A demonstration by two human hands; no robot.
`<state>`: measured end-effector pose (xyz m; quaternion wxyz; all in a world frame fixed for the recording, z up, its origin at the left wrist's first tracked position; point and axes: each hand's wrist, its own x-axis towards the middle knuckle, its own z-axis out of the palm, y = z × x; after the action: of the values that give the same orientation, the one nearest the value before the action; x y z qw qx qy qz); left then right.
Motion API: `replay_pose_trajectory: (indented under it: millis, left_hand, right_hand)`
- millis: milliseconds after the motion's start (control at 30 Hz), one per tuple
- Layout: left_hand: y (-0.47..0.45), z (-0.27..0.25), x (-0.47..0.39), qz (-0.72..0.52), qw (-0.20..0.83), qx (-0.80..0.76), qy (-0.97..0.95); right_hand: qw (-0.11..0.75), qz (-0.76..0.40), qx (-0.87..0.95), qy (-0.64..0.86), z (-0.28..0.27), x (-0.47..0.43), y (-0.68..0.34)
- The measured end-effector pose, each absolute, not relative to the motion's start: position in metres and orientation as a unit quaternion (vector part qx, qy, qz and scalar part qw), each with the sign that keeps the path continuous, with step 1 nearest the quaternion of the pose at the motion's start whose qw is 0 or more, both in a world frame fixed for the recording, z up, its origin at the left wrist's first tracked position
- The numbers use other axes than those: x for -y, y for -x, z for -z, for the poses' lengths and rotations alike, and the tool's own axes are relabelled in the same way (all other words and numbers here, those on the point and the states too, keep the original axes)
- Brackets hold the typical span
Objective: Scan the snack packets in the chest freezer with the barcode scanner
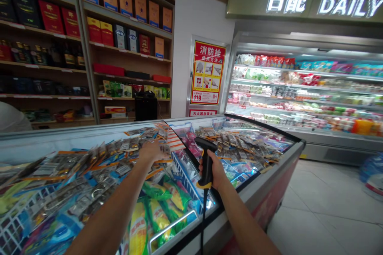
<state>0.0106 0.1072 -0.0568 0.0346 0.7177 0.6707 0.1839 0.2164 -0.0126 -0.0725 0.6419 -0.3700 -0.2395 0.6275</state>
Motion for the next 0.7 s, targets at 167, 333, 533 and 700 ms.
replay_pose_trajectory:
  millis: [167, 333, 533, 700]
  left_hand:
    - [-0.022, 0.056, -0.104, -0.208, 0.049, -0.632, -0.744]
    - [-0.049, 0.064, -0.116, -0.387, 0.191, -0.553, -0.712]
    - [-0.064, 0.079, -0.124, -0.461, 0.373, -0.439, -0.675]
    - [-0.071, 0.082, -0.127, -0.479, 0.421, -0.406, -0.654]
  right_hand:
    - [0.649, -0.615, 0.249, 0.371, 0.072, 0.012, -0.216]
    - [0.646, -0.612, 0.266, 0.370, 0.059, 0.013, -0.218]
    - [0.635, -0.623, 0.262, 0.374, 0.038, 0.018, -0.228]
    - [0.639, -0.627, 0.255, 0.364, 0.039, 0.018, -0.233]
